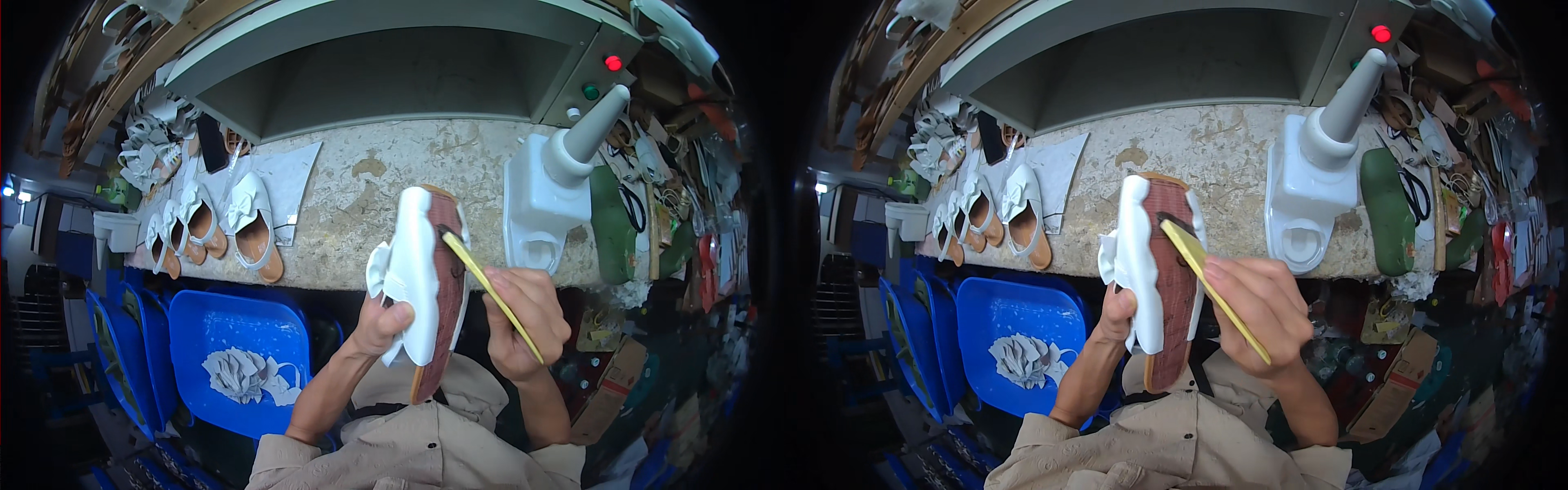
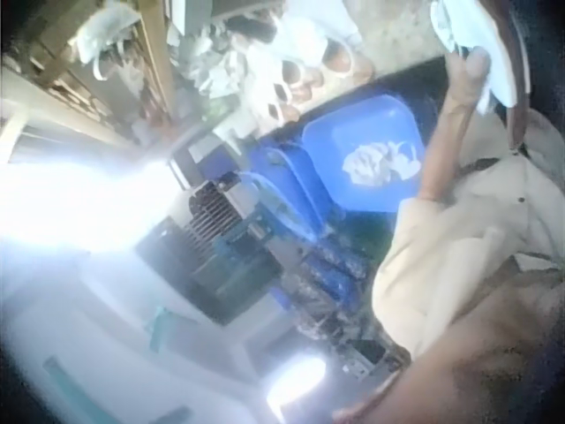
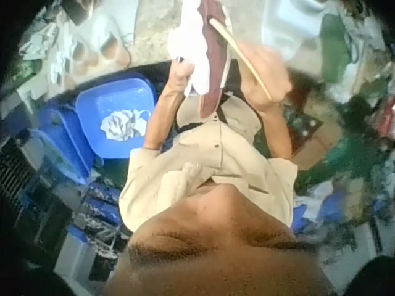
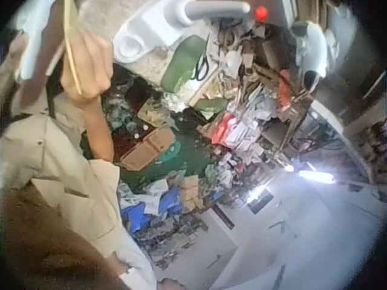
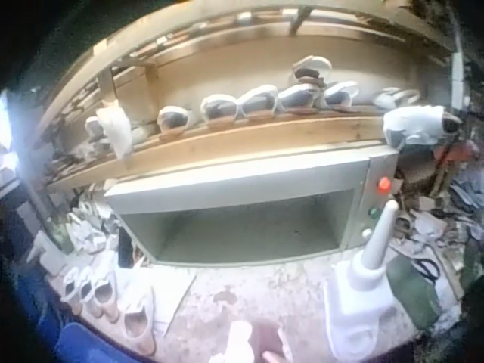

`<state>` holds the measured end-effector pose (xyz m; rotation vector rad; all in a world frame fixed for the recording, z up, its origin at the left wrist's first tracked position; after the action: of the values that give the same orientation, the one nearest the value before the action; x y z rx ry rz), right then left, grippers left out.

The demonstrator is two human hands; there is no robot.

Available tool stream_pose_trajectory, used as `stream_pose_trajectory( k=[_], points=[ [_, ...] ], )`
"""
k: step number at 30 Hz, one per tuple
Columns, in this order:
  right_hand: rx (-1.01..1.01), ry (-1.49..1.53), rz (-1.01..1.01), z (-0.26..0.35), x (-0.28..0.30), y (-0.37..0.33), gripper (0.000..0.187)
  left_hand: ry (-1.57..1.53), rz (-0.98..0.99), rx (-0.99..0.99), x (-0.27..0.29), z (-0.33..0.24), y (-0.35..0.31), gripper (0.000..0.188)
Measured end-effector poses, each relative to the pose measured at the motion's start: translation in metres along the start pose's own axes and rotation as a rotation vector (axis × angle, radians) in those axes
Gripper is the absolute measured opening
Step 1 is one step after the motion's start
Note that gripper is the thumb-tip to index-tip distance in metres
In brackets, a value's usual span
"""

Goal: The person cleans the sole and edges of white sandals using a yellow brush. They repeatedly pick up sandals from a shelf, brush the soles and sides, and return them to the shelf. The task is performed one at a time in a workshop setting with multiple sandals visible on shelves and the workbench.

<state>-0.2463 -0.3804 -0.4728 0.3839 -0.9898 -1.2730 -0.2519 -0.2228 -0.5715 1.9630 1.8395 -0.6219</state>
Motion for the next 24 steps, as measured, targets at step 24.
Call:
stream_pose_trajectory(
  k=[24],
  points=[
    [-0.133, 0.130, -0.003, -0.004, 0.003, 0.008, 0.026, 0.250, -0.013, 0.068, 0.025, 0.010, -0.008, 0.103]
  ],
)
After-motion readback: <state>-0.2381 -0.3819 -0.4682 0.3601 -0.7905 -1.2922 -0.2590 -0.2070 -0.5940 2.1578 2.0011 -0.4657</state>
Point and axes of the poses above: each hand's wrist, its own y-axis towards the middle knuckle, its own x-axis out of the back of the hand, z = x × y, the point moved 8 cm from there along y, towards the middle knuckle, and after that the axes turned 6 degrees about z, right-handed, at the moved point
